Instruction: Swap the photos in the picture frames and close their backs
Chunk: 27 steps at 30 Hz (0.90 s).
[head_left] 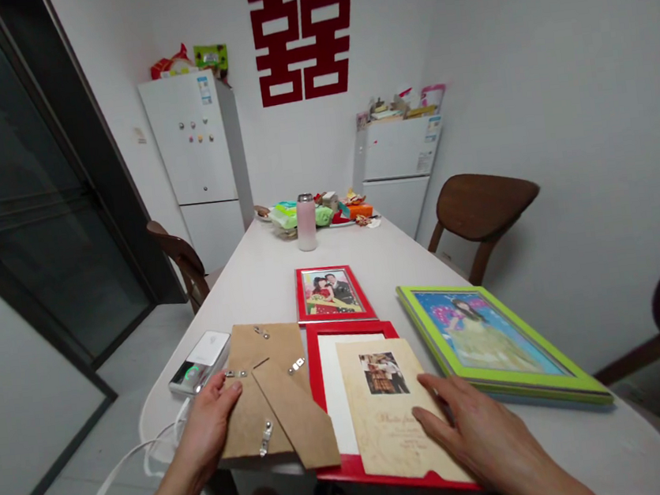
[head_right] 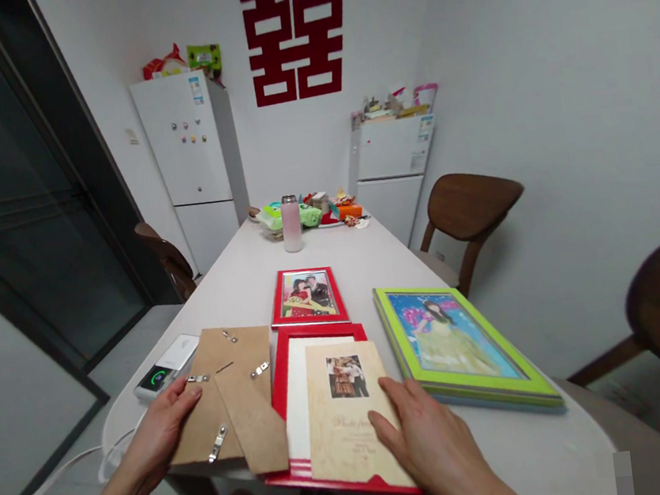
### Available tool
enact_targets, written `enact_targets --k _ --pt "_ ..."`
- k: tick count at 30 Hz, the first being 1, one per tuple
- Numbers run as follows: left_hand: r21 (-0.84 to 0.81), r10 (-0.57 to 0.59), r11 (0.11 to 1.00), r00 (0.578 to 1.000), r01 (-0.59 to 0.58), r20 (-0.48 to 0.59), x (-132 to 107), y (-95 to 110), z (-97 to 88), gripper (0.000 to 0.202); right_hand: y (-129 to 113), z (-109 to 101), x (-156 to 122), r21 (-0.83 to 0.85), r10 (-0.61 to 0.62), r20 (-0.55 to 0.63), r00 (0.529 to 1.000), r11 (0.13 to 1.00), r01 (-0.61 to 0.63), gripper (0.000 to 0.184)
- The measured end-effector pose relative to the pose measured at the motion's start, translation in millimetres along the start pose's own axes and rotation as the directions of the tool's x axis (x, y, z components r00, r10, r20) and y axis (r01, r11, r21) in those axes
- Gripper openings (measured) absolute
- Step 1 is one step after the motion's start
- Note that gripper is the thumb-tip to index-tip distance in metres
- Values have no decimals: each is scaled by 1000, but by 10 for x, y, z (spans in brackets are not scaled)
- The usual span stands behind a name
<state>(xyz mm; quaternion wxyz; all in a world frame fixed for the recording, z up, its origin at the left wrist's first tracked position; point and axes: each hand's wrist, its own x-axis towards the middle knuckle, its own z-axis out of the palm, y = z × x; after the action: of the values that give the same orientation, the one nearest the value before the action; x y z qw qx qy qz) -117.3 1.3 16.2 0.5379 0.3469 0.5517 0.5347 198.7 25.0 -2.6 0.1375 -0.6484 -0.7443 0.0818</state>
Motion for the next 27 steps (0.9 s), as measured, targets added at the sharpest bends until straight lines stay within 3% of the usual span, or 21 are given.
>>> enact_targets --k 5,8,10,13,15,17,20,23,27 --pt "188 -6 982 1000 5 5 62 -59 -174 33 -186 9 14 0 -71 -23 997 997 71 40" --pt "433 69 900 997 -49 -31 96 -82 -255 45 -308 18 66 -20 -165 -3 986 986 165 35" --pt "651 158 754 986 -82 -59 104 -78 -291 49 -367 37 108 -50 -231 11 973 972 232 31" --pt "893 257 442 966 -81 -39 73 -30 -279 45 -438 72 180 -97 -240 3 971 966 239 29" --pt "966 309 249 951 -68 -13 24 17 -214 42 -490 90 219 -109 -217 -7 976 971 215 30" --pt "985 378 138 925 -100 41 -41 46 -104 41 -543 100 237 -76 -203 -4 979 976 203 30" --pt "941 437 145 873 -307 217 -168 19 142 41 -572 100 217 90 -230 0 973 969 229 32" --pt "813 357 231 824 -534 440 -314 -63 457 42 -464 81 163 195 -253 -59 966 946 260 35" --pt "748 208 284 800 -600 563 -433 -142 822 42 -192 51 77 75 -135 -98 986 987 142 37"
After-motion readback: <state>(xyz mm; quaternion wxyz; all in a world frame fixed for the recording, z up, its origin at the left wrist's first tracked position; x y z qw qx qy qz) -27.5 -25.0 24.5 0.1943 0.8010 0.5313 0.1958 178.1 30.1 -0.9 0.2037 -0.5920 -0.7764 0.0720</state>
